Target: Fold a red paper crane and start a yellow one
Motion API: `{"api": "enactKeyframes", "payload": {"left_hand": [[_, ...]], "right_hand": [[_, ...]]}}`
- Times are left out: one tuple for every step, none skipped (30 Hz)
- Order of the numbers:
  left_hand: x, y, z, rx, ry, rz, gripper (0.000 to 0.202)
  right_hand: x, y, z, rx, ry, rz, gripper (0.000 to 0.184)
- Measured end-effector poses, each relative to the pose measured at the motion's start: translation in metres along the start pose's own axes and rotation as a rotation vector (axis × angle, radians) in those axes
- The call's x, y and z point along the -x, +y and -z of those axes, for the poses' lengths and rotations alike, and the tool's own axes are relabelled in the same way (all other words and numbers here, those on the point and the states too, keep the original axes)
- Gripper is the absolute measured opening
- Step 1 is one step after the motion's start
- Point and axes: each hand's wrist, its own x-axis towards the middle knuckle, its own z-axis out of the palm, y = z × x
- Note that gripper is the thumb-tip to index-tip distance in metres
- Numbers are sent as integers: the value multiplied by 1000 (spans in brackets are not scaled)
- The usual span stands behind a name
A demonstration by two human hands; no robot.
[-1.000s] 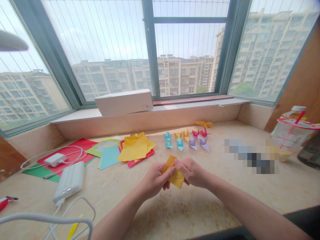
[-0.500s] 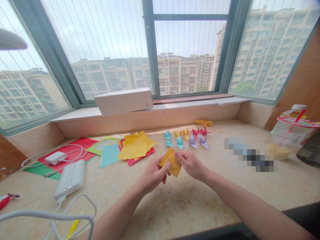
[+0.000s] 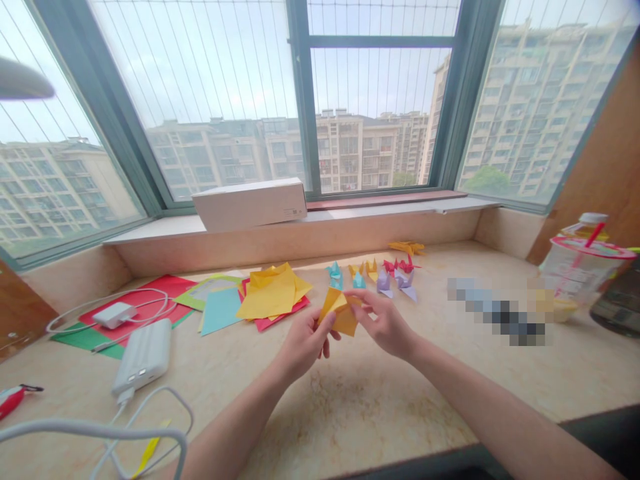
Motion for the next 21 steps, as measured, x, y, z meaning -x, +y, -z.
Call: {"api": "enactKeyframes", "payload": {"left_hand": [[0, 0, -1, 2, 4, -6, 45], [0, 0, -1, 10, 9, -9, 48], [0, 0, -2, 24, 16, -10, 49], [0, 0, -3, 42, 24, -9, 50], [0, 0, -3, 62, 31, -5, 51], [0, 0, -4, 83, 38, -1, 51], [0, -1, -4, 105, 46, 5, 51], [-1, -1, -4, 125, 54, 13, 51], [-1, -1, -3, 145, 61, 21, 51], [-1, -1, -3, 164, 68, 29, 51], [-1, -1, -2, 179, 74, 36, 51], [-1, -1, -2, 189, 76, 41, 51], [-2, -1, -2, 192, 74, 45, 51], [-2, -1, -2, 191, 70, 48, 51], [-1, -1, -2, 186, 63, 48, 51], [-1, -1, -2, 181, 55, 48, 51], [-1, -1, -2, 178, 45, 49, 51], [-1, 0, -3, 177, 35, 50, 51], [0, 1, -3, 180, 25, 54, 51], [0, 2, -3, 183, 14, 58, 52], [0, 3, -2, 189, 4, 61, 52]], "right_hand": [[0, 1, 0, -25, -1, -9, 29], [-1, 3, -1, -47, -7, -17, 29], [-1, 5, -1, -69, -13, -26, 29], [-1, 7, -2, -87, -16, -35, 30], [-1, 8, -2, -99, -18, -43, 30], [-1, 10, -2, -101, -14, -45, 30], [-2, 11, -2, -91, -2, -34, 30], [-2, 11, -2, -73, 8, -13, 29], [-2, 11, -2, -53, 15, 12, 27], [-2, 11, -1, -34, 16, 35, 26], [-2, 9, -1, -18, 15, 52, 24], [-2, 8, 0, -3, 8, 62, 23], [-1, 6, 1, 10, 1, 66, 23], [-1, 4, 1, 24, -3, 72, 22], [-1, 2, 2, 37, -5, 83, 22], [0, 0, 3, 48, -9, 99, 23], [0, -1, 3, 54, -16, 114, 26], [0, -1, 4, 57, -21, 128, 30], [0, -1, 4, 59, -25, 139, 36], [0, -1, 4, 64, -29, 149, 40], [-1, 0, 4, 72, -29, 156, 43]]}}
